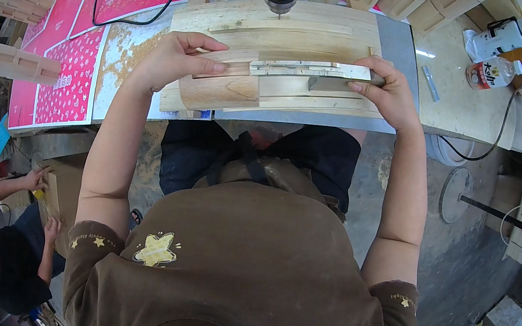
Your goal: Drilling or routing slots into cylindrical wood components using a vertical routing machine.
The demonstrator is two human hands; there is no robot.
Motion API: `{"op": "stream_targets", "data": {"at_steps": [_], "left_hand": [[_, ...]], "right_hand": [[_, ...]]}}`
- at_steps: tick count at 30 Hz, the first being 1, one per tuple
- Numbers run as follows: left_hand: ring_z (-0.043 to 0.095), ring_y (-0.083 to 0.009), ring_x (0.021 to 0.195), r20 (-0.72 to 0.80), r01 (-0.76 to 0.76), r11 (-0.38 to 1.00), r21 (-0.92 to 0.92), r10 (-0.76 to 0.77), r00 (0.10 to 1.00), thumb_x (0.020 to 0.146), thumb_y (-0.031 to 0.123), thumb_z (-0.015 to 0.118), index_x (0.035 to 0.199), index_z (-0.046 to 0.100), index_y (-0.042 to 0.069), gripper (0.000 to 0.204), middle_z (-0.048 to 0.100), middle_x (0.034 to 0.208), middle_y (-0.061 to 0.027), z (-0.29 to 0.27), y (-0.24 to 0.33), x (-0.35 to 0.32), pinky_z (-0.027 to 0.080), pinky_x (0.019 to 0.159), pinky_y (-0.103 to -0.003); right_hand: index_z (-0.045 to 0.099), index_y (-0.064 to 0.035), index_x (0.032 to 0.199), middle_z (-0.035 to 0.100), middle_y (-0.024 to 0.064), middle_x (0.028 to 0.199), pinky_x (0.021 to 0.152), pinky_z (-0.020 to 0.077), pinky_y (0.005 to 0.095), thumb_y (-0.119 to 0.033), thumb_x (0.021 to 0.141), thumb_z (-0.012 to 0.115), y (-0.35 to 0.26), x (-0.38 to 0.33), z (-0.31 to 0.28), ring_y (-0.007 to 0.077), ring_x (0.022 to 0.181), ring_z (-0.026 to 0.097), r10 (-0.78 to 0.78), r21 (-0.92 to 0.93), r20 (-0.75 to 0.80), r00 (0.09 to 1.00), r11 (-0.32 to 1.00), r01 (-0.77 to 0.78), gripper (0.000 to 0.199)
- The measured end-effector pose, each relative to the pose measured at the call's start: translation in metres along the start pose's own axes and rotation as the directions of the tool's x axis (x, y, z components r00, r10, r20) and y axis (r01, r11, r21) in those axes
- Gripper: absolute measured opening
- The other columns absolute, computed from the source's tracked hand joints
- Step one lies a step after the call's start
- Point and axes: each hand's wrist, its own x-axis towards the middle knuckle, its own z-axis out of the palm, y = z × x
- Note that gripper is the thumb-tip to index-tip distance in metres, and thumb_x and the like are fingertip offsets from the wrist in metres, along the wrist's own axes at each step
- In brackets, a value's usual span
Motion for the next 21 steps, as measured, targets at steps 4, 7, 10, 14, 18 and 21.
{"op": "stream_targets", "data": {"at_steps": [4,7,10,14,18,21], "left_hand": [[0.059,-0.0169,0.088,-0.101,-0.019,0.985,-0.173,0.002,0.995,0.079,0.033,0.069,0.116,0.053,-0.006,0.056,0.062,0.097,-0.0175,0.028,0.011,0.002,0.046,0.078,-0.027],[0.046,-0.0229,0.114,-0.571,-0.355,0.934,-0.034,0.273,0.774,0.088,0.034,0.058,0.128,0.036,-0.006,0.061,0.048,0.12,-0.0226,0.071,-0.007,-0.001,0.036,0.097,-0.034],[0.03,-0.0276,0.128,-0.596,-0.547,0.778,-0.308,0.291,0.749,0.086,0.023,0.061,0.134,0.024,-0.004,0.067,0.033,0.134,-0.0221,0.093,-0.023,-0.016,0.024,0.107,-0.04],[0.043,-0.0325,0.121,-0.493,-0.445,0.896,0.004,0.389,0.778,0.069,0.019,0.077,0.132,0.035,-0.004,0.079,0.043,0.129,-0.0208,0.107,-0.057,-0.039,0.028,0.104,-0.044],[0.047,-0.0344,0.113,-0.476,-0.408,0.774,0.484,0.625,0.619,0.059,0.026,0.08,0.125,0.046,-0.004,0.08,0.048,0.124,-0.0179,0.11,-0.062,-0.03,0.028,0.098,-0.051],[0.047,-0.0291,0.108,-0.496,-0.409,0.774,0.483,0.627,0.6,0.057,0.025,0.08,0.122,0.05,-0.001,0.076,0.05,0.119,-0.0148,0.1,-0.056,-0.013,0.03,0.092,-0.046]], "right_hand": [[0.06,-0.0039,0.095,0.057,0.0002,0.091,0.082,0.0397,0.0251,-0.004,0.073,0.07,-0.014,0.009,0.015,0.0121,0.09,0.052,-0.106,-0.128,0.041,0.994,0.986,0.11,0.023],[0.06,-0.0041,0.095,0.058,0.0006,0.09,0.081,0.0399,0.0261,-0.004,0.073,0.07,-0.014,0.003,0.023,0.0135,0.089,0.052,0.022,-0.086,-0.062,0.998,0.996,-0.027,0.025],[0.059,-0.0045,0.096,0.058,0.0015,0.089,0.081,0.0401,0.0272,-0.004,0.071,0.07,-0.005,-0.003,0.023,0.016,0.089,0.051,-0.043,-0.146,-0.121,0.992,0.989,0.025,0.027],[0.06,-0.005,0.095,0.059,0.0038,0.088,0.081,0.0392,0.0304,-0.004,0.068,0.072,-0.007,-0.005,0.024,0.0217,0.088,0.049,-0.213,-0.364,-0.161,0.964,0.92,0.143,0.029],[0.059,-0.0053,0.096,0.057,0.0036,0.092,0.081,0.0376,0.03,-0.005,0.07,0.071,-0.005,0.004,0.026,0.021,0.089,0.048,-0.239,-0.396,-0.164,0.957,0.904,0.158,0.028],[0.061,-0.0056,0.092,0.06,0.004,0.086,0.078,0.0384,0.0315,-0.005,0.065,0.073,0.002,0.02,0.021,0.0236,0.083,0.046,-0.266,-0.41,-0.222,0.938,0.898,0.158,0.029]]}}
